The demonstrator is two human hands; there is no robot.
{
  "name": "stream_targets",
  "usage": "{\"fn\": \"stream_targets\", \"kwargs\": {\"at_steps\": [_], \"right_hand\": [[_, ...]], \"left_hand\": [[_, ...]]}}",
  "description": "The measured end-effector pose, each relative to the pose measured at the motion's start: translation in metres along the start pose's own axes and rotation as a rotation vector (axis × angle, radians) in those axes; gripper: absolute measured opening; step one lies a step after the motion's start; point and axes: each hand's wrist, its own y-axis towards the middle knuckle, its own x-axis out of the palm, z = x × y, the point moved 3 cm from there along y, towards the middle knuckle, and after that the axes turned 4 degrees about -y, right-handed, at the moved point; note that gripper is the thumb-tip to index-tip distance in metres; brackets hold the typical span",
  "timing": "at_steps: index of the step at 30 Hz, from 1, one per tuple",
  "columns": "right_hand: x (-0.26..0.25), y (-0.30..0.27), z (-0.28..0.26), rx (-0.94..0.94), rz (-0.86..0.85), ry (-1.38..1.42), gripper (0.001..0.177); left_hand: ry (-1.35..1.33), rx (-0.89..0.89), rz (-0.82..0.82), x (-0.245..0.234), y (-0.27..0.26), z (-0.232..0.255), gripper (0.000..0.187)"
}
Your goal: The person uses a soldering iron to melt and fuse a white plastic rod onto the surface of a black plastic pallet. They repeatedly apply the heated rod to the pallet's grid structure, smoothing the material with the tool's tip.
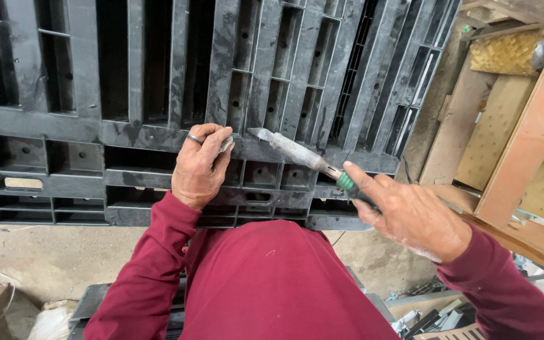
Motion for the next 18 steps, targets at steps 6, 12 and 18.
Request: {"fn": "stream_targets", "kwargs": {"at_steps": [6, 12, 18], "right_hand": [[0.017, -0.007, -0.011, 0.031, -0.021, -0.074, 0.073], [0.039, -0.019, -0.029, 0.011, 0.132, -0.078, 0.072], [0.050, -0.023, -0.043, 0.058, 0.197, -0.013, 0.073]], "left_hand": [[0.038, 0.018, 0.002, 0.000, 0.001, 0.000, 0.034], [0.049, -0.011, -0.022, 0.000, 0.001, 0.001, 0.033], [0.049, 0.013, -0.030, 0.000, 0.003, 0.002, 0.033]]}}
